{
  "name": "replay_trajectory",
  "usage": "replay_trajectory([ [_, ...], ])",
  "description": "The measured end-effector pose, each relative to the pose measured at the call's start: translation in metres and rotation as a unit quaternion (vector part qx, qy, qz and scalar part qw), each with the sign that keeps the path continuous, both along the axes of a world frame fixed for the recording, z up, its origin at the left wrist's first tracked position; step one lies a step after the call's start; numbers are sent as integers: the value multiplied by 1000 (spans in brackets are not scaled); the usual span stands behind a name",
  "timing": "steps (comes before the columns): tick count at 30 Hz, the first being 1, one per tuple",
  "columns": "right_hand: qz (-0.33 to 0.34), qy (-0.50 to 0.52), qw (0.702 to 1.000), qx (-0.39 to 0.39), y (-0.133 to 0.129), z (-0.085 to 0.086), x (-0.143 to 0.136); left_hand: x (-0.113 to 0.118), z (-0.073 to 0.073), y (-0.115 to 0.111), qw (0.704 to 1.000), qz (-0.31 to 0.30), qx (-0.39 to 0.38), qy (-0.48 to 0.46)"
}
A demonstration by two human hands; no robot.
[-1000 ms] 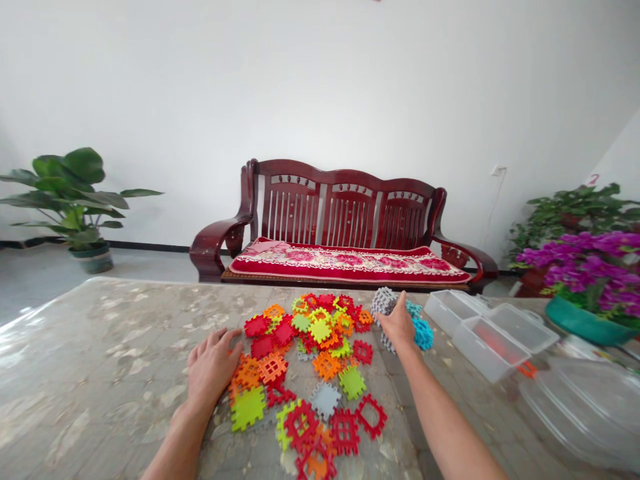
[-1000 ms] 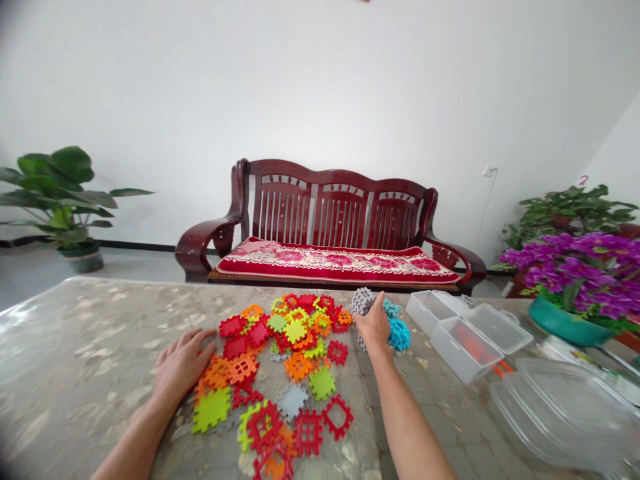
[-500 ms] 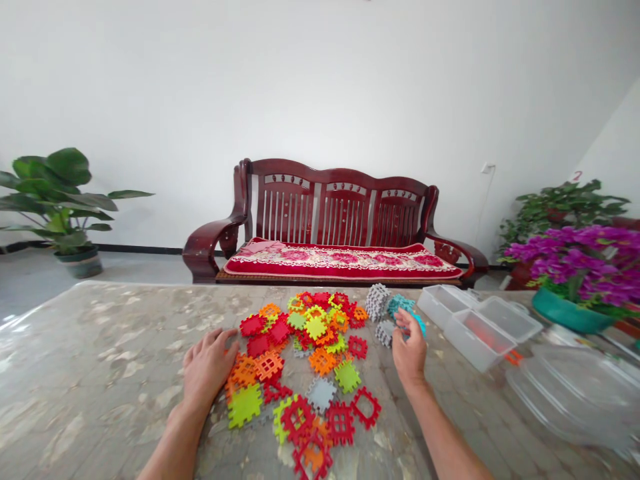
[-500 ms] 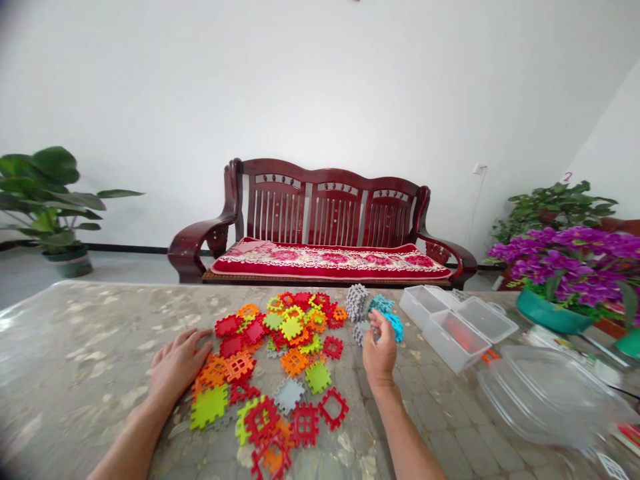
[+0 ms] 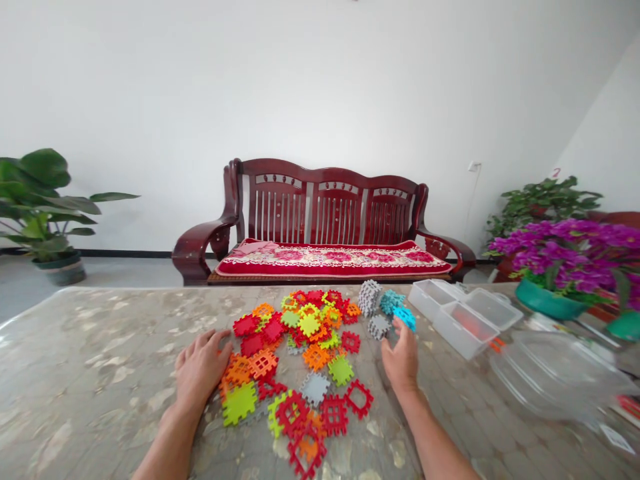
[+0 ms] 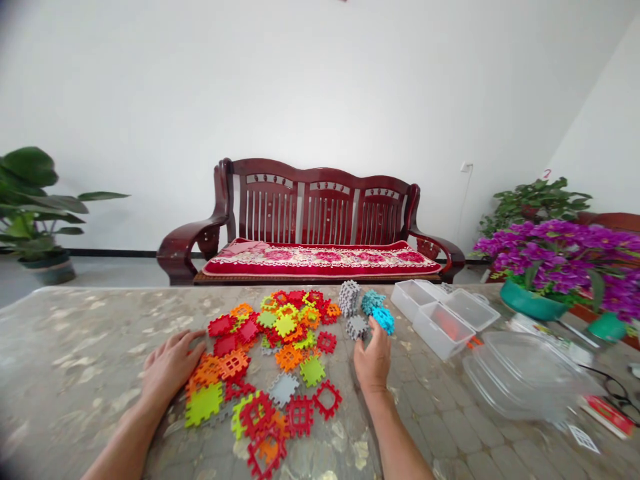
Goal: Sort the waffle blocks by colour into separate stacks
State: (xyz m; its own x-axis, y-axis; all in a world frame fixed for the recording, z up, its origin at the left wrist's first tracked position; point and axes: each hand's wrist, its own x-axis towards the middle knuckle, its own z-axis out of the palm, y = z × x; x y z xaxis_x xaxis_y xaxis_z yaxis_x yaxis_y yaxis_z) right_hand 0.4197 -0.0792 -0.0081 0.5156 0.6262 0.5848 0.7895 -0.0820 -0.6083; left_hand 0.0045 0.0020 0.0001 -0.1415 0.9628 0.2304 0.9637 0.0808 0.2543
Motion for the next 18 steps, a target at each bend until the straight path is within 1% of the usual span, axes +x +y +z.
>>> replay_trajectory([
  [5, -32, -35, 993, -113, 4, -5, 9, -2, -2, 2, 1000, 3, -5, 5],
  [11, -59, -73, 974, -208, 11, 4, 4, -2, -1, 3, 1000, 5, -17, 5],
  [14, -71, -88, 965, -237, 14, 7, 3, -2, 0, 3, 1000, 3, -24, 8],
  [18, -65, -103, 960, -250, 16, 6, 2, -3, -1, 3, 1000, 1, -19, 17],
])
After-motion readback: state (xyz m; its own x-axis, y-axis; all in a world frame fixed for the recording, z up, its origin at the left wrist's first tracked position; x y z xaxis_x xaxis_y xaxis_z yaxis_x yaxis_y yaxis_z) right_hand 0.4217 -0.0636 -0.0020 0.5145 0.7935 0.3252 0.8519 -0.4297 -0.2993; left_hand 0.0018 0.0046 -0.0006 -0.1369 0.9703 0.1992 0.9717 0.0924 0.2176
